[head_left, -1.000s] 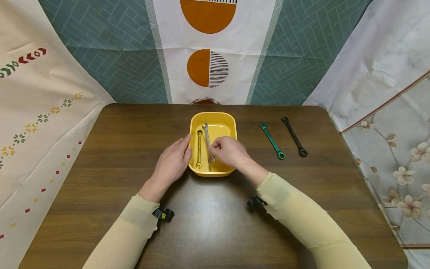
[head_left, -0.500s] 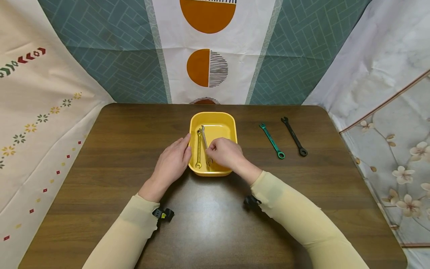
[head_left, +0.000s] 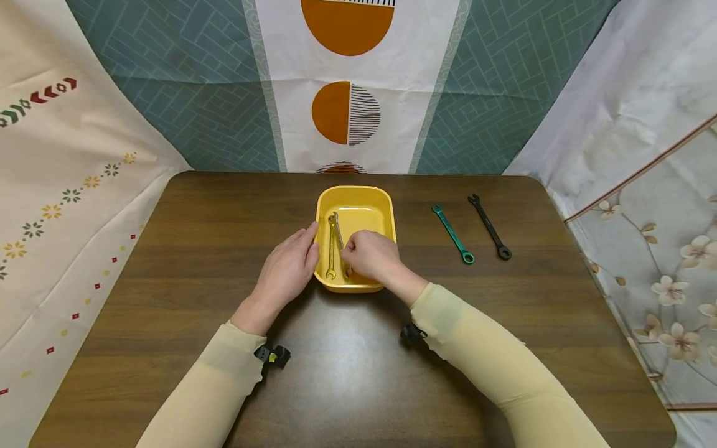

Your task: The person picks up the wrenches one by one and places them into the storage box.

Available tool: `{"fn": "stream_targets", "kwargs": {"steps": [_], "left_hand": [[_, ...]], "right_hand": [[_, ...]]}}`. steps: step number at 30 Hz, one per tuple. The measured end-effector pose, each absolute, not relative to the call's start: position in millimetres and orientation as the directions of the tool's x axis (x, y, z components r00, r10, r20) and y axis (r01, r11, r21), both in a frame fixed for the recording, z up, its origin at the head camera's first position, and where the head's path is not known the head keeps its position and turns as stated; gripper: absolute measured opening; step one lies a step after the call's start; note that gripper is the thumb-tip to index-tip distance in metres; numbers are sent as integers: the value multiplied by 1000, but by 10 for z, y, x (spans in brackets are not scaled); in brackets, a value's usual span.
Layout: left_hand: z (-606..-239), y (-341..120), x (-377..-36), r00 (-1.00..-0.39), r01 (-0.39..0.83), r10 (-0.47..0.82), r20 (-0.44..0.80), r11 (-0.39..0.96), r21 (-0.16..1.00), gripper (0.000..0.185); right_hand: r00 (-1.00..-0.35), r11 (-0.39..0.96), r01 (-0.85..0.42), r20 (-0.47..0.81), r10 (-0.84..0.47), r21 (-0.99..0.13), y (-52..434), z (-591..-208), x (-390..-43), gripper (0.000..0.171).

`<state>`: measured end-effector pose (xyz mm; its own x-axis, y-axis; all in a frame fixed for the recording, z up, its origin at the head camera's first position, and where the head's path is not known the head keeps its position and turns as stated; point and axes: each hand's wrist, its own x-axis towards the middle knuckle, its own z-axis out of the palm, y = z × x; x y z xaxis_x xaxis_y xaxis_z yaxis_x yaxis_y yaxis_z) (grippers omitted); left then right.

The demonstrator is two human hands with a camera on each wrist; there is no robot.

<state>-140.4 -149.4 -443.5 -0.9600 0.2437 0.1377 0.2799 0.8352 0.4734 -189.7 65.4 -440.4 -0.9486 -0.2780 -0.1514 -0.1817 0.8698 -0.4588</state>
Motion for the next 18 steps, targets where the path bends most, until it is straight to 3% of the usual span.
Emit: {"fn": "stream_targets", "kwargs": {"steps": [7,11,18], "left_hand": [[-4439,-1484,-1417,-958,286,244,149,833,473,59],[-4440,-1486,-1411,-957,291,247,154,832,473,59],[-4445,-1486,-1411,-958,287,242,154,833,474,59]], "right_hand": [[-946,873,-183,-162,-282,-452,615,-4303,-1819,32],[-936,870,-163,-205,-284,-465,594,-4305,-1849,37],[-931,873,-164,-222,-291,-459,600,-4533,-1972,43]]}}
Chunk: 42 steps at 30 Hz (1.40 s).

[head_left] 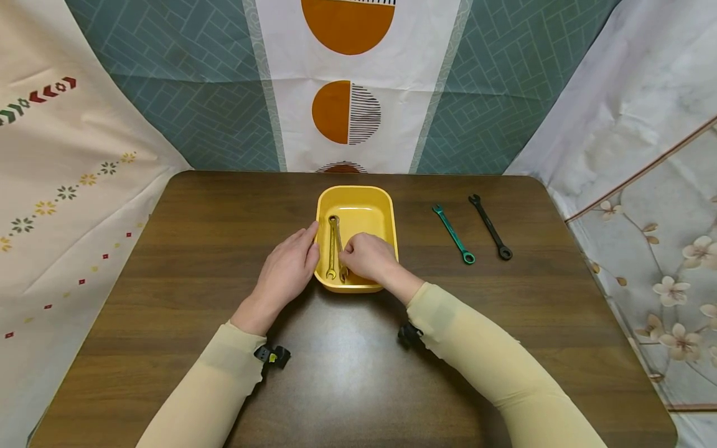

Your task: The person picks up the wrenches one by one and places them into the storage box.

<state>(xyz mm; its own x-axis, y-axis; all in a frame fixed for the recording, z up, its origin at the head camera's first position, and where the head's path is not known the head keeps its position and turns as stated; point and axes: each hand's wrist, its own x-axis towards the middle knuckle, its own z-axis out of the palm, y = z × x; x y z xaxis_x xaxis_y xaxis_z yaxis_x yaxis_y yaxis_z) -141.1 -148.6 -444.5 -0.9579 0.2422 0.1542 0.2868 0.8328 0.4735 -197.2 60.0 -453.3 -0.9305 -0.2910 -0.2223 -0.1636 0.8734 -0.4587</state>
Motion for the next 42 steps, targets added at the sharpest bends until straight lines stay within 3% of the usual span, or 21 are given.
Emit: {"fn": "stream_targets", "kwargs": {"steps": [8,14,28,35,42], "left_hand": [[-4446,-1489,-1405,-958,288,245,151,834,471,59],[-4448,-1488,-1403,-957,291,246,156,833,471,59],[-4452,-1485,-1402,-959,284,244,146,837,468,60],[-4451,-1486,-1403,-960,281,243,141,838,467,59],[-4456,-1488,-1414,-957,289,249,147,840,460,59]], "right_hand": [[-926,859,-178,-214,-312,-481,615,-4480,-1921,43],[-925,871,-149,-245,-290,-468,574,-4219,-1786,46],[-912,888,-153,-283,-296,-434,600,-4683,-2074,48],[-927,907,-247,-190,-323,-340,587,-4758,-2066,48],[-930,906,-258,-168,-327,-335,592,-4820,-2099,48]]}}
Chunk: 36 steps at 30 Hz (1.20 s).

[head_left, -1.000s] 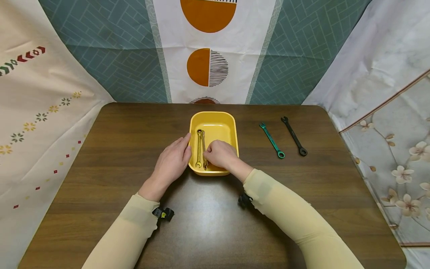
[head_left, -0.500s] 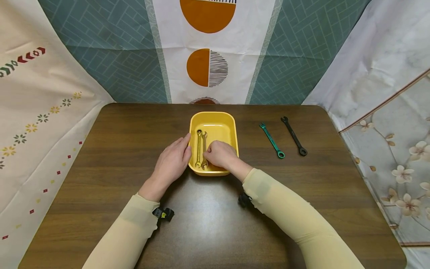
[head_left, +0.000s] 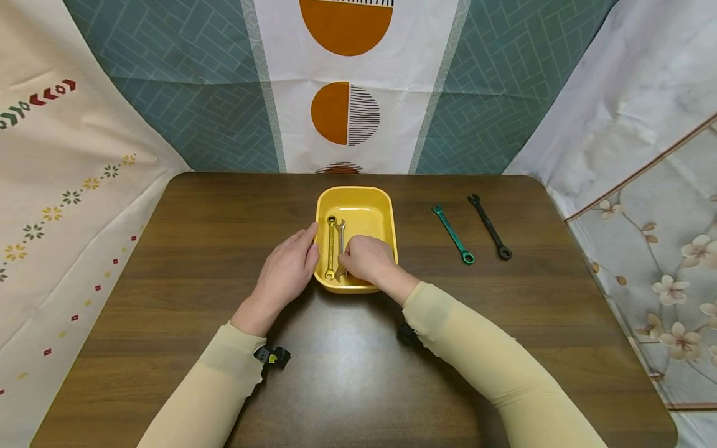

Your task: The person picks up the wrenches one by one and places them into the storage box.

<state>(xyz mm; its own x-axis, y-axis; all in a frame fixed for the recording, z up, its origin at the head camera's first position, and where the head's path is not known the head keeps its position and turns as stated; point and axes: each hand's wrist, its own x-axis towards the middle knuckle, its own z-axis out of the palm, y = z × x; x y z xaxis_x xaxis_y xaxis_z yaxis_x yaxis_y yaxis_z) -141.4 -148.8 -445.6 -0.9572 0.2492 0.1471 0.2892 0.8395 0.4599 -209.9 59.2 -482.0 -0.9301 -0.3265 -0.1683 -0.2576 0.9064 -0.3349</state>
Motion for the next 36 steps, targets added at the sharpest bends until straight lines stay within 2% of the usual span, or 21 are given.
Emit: {"fn": "stream_targets", "kwargs": {"steps": [7,13,20,28,36], "left_hand": [[-4454,-1490,-1406,-956,292,251,150,840,458,59],[-4457,-1493,-1412,-956,293,250,153,838,461,59],[-4454,-1487,-1416,-958,286,248,143,838,464,59],[-4448,-1487,-1411,-957,291,248,151,837,463,59],[-4447,-1488,-1405,-957,291,250,149,838,462,59]], "right_hand": [[-924,910,-248,-200,-325,-332,583,-4825,-2117,46],[-929,909,-261,-172,-327,-324,587,-4904,-2148,40],[-929,907,-267,-165,-332,-325,586,-4925,-2160,41],[-933,904,-226,-185,-308,-363,527,-4483,-1906,46],[-946,868,-208,-132,-295,-450,533,-4336,-1802,46]]}}
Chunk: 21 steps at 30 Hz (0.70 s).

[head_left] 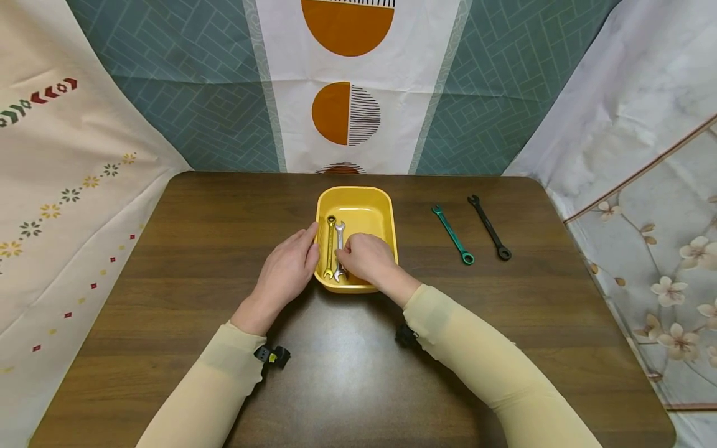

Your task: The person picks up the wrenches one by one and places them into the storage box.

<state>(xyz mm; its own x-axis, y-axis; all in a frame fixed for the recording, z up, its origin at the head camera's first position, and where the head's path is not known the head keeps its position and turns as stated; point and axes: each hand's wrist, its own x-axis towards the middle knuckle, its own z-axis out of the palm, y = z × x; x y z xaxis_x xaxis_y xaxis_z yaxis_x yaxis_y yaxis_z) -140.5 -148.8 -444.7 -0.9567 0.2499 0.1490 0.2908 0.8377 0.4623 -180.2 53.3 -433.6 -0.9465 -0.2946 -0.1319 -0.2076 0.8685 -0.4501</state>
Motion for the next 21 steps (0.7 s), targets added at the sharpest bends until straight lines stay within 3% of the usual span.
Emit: {"fn": "stream_targets", "kwargs": {"steps": [8,12,21], "left_hand": [[-4453,-1485,-1409,-955,295,249,158,837,461,58],[-4454,-1485,-1410,-956,293,249,156,836,463,59],[-4476,-1482,-1414,-957,288,247,148,839,461,59]], "right_hand": [[-945,851,-278,-32,-326,-446,573,-4492,-1879,36],[-946,841,-250,-63,-317,-480,583,-4223,-1753,36],[-942,836,-263,-59,-330,-483,665,-4065,-1672,29]]}}
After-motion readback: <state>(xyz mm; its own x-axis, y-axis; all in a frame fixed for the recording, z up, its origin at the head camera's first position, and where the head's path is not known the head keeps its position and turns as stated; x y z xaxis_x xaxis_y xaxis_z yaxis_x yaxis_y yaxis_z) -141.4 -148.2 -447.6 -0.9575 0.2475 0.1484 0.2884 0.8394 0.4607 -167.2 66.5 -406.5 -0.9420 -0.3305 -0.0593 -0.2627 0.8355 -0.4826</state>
